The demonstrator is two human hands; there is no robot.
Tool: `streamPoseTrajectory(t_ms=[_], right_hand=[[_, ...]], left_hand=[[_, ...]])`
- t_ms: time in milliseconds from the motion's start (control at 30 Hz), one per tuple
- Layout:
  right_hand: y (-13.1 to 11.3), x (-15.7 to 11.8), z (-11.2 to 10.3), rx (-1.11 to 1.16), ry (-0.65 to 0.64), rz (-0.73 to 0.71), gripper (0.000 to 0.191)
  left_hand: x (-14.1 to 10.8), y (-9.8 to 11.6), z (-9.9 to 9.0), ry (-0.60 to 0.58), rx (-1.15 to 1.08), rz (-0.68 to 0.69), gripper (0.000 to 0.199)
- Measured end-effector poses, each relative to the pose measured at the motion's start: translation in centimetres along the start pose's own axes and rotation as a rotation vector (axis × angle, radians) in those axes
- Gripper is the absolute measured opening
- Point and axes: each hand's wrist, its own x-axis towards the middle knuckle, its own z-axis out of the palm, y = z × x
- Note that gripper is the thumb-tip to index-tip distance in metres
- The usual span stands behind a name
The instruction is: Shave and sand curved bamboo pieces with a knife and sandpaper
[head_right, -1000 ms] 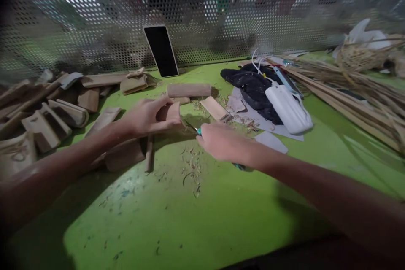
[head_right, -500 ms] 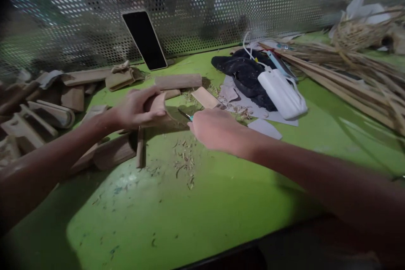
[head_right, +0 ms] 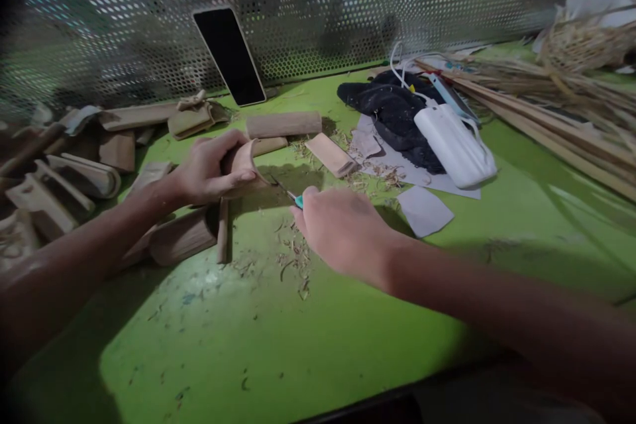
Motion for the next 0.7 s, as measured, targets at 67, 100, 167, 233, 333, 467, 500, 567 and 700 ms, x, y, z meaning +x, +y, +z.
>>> streamPoseTrajectory(t_ms=[67, 100, 167, 233, 333, 467, 500, 567, 700], right_hand=[[-0.2, 0.2, 0.2, -0.028, 0.008, 0.01, 0.042], [-0.2, 0.3, 0.4, -0.043, 0.016, 0.015, 0.041], [-0.3, 0.6, 0.8, -0.076, 0.025, 0.017, 0.037], [-0.1, 1.1, 1.2, -0.11, 0.023, 0.01, 0.031], [0.2, 1.9, 1.3, -0.167, -0.02, 0.038, 0.027], [0.7, 2.5, 0.5, -0.251, -0.006, 0.042, 0.037], [0.8, 2.5, 0.1, -0.249, 0.007, 0.022, 0.039], [0.9, 2.2, -0.6, -0.219, 0.014, -0.012, 0.039], [1.1, 1.5, -1.1, -0.113, -0.038, -0.003, 0.03]], left_hand=[[0.1, 0.2, 0.0, -0.004, 0.013, -0.018, 0.057], [0.1, 0.4, 0.0, -0.006, 0.022, -0.026, 0.057], [0.4, 0.9, 0.1, -0.013, 0.052, -0.046, 0.056], [0.8, 1.6, 0.2, -0.042, 0.103, -0.066, 0.054], [1.7, 2.6, 0.2, -0.112, 0.185, -0.093, 0.051], [2.3, 2.9, 0.1, -0.167, 0.223, -0.085, 0.048], [2.4, 2.8, 0.2, -0.158, 0.224, -0.08, 0.047], [2.3, 2.5, 0.2, -0.124, 0.22, -0.078, 0.045], [2.4, 2.1, 0.5, -0.109, 0.229, -0.097, 0.044]])
